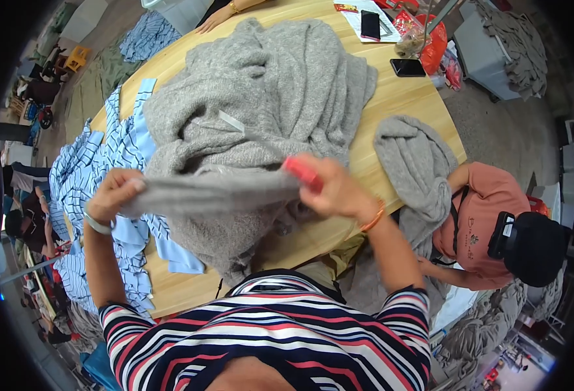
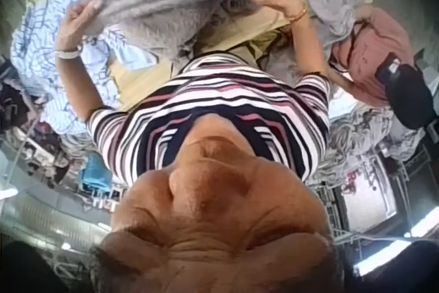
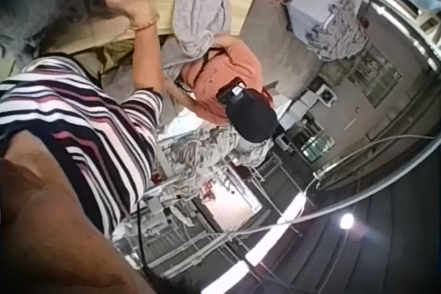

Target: Trimming loose threads from garments using scissors.

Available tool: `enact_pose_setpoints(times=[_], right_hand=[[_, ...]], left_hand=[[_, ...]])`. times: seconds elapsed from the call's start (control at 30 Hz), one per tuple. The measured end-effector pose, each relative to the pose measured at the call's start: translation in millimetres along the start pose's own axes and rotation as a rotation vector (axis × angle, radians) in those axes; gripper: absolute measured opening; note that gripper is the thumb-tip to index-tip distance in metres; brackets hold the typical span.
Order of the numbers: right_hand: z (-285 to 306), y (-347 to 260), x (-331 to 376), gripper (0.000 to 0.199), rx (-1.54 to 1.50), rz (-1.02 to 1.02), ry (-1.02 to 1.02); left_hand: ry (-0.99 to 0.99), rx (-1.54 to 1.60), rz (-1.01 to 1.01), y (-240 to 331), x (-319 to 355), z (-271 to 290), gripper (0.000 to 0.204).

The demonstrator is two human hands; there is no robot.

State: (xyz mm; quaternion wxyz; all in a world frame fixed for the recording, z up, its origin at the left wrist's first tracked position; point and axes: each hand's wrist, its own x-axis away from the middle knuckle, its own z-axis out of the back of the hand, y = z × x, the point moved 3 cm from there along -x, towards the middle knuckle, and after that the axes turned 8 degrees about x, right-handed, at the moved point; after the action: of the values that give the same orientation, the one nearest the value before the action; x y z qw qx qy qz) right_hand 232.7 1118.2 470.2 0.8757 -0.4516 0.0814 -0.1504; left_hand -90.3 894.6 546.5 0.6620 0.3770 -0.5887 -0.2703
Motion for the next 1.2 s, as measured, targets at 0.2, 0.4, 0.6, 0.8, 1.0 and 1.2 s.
enact_pose_setpoints(times=[0.2,0.4,0.6,0.8,1.0,1.2], right_hand=[[52,22,-74,0.039,0.328,-0.26,0.28],[37,39,-25,0.036,0.278,-0.339,0.364],[33,-17,30,0.036,0.427,-0.365,-0.007],[14,-23,64,0.029,0.552,-0.388,-0.172],[-6,-43,17,0.029,0.513,-0.291,-0.253],[-19,-56,-21,0.031,0.54,-0.161,-0.279]], left_hand=[[0.798,-0.962,-0.414,-29,-58,33,0.018],[0.44,-0.976,-1.077,-37,-64,-136,0.03],[0.304,-1.172,-0.855,-35,-105,-154,0.055],[0.293,-1.203,-0.749,-69,-145,-138,0.058],[0.314,-1.209,-0.774,-75,-149,-143,0.063],[0.305,-0.985,-0.844,-85,-143,-127,0.067]])
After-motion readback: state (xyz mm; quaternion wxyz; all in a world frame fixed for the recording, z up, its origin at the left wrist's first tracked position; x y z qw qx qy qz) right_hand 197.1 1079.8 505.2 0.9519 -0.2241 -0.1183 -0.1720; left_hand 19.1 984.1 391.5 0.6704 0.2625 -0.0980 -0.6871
